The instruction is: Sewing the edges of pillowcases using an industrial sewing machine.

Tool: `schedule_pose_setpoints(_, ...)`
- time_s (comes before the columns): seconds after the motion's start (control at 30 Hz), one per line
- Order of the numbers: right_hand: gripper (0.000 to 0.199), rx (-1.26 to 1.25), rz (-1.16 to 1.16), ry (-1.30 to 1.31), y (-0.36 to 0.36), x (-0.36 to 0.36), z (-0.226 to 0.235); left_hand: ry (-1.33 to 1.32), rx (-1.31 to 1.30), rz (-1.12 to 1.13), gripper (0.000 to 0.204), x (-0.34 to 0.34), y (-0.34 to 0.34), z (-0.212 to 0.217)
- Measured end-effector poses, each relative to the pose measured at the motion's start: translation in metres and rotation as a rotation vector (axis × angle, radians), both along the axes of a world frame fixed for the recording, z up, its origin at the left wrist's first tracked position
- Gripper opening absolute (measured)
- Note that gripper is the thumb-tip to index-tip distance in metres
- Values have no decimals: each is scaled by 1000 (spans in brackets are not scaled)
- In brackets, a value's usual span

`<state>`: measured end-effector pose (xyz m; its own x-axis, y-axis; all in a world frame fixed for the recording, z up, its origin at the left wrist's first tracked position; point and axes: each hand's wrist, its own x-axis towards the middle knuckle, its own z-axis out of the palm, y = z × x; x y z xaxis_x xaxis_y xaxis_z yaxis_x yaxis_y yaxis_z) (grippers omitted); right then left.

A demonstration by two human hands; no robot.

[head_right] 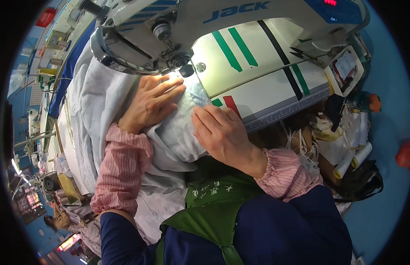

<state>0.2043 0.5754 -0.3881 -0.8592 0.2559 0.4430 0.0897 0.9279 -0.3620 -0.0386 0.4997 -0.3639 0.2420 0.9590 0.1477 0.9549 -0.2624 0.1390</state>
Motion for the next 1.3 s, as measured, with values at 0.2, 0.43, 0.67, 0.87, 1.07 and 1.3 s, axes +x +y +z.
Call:
schedule_pose_setpoints(0.2,42,-15,-32,7,0,-3,0,186,56,-230,37,-8,7,8)
schedule_pose_setpoints(0.43,37,46,-62,31,-31,37,-10,37,7,-125,35,51,-5,20)
schedule_pose_setpoints(0.67,28,-377,23,210,-38,100,-45,-120,75,169,33,128,-39,2)
schedule_pose_setpoints(0.87,19,-1541,-17,242,-29,88,-79,-113,83,141,41,155,-56,-7)
schedule_pose_setpoints(1.07,14,-1668,-73,0,-44,102,-76,-110,79,130,49,185,-73,-14)
schedule_pose_setpoints(1.3,19,-1620,-18,113,-49,115,-65,-207,109,195,55,214,-88,-27)
